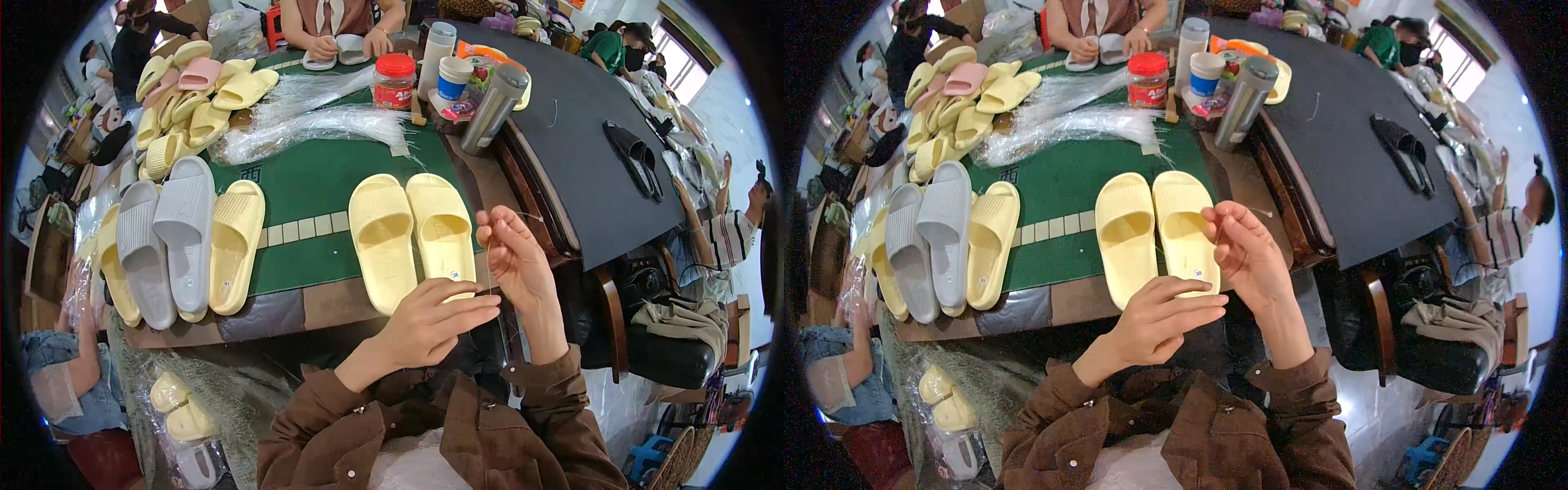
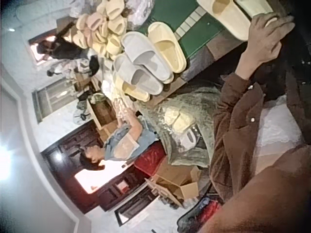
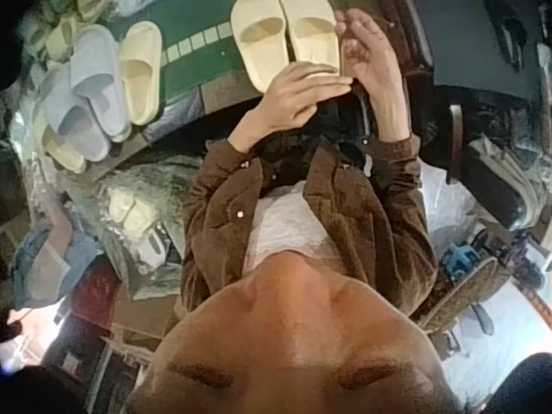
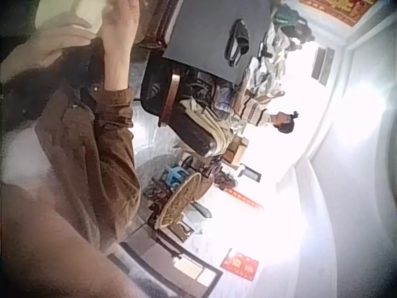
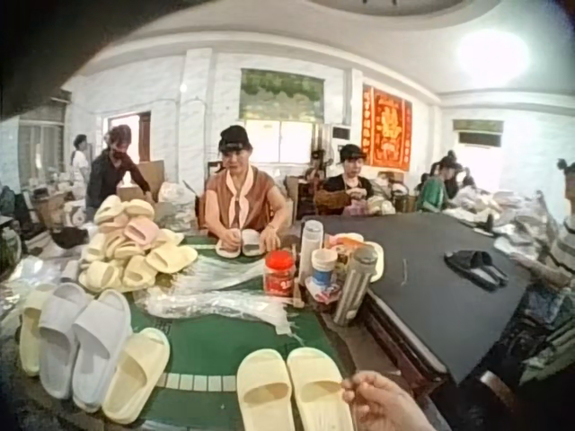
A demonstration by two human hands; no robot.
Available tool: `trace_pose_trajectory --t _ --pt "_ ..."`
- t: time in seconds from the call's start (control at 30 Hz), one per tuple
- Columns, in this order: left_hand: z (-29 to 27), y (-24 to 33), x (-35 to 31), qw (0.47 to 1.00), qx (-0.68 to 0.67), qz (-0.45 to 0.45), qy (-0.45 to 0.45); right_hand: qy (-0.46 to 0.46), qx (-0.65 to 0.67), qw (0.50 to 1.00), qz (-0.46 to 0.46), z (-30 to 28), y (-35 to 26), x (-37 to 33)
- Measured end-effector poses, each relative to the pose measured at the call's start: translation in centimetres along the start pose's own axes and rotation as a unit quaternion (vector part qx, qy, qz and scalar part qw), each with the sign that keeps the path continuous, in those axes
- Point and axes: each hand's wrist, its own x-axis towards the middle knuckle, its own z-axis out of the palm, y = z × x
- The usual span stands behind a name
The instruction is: The person assembles plastic slippers by hand at a work table. They pick up pairs of yellow, white, and black slippers, insert a white elastic band into the slots on the top of each slipper, and then place the finished pairs onto a pile on the table.
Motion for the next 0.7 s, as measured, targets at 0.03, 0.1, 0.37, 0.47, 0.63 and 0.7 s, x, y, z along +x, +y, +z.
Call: trace_pose_trajectory --t 0.03,0.1,0.37,0.47,0.63,0.7 --pt "-0.3 0.2 0.0 0.998 -0.056 -0.020 -0.006 -0.011 0.020 1.000 0.010 -0.7 0.0 0.2" --pt "-1.1 1.1 0.3 0.984 -0.167 -0.058 -0.019 0.028 0.040 0.999 0.008 -1.9 0.0 0.3" --pt "-3.1 2.9 -0.5 0.871 -0.440 -0.195 0.099 0.101 0.052 0.993 -0.009 -5.2 0.0 0.4" --pt "-3.6 3.0 -0.6 0.894 -0.354 -0.218 0.170 0.098 0.013 0.995 -0.027 -6.7 0.1 0.2" --pt "-5.0 1.4 -2.7 0.871 -0.272 -0.238 0.333 0.117 -0.016 0.992 -0.054 -7.3 -0.1 -0.6" --pt "-5.4 1.2 -2.0 0.831 -0.309 -0.208 0.414 0.122 -0.032 0.990 -0.067 -7.8 -0.1 -0.9"
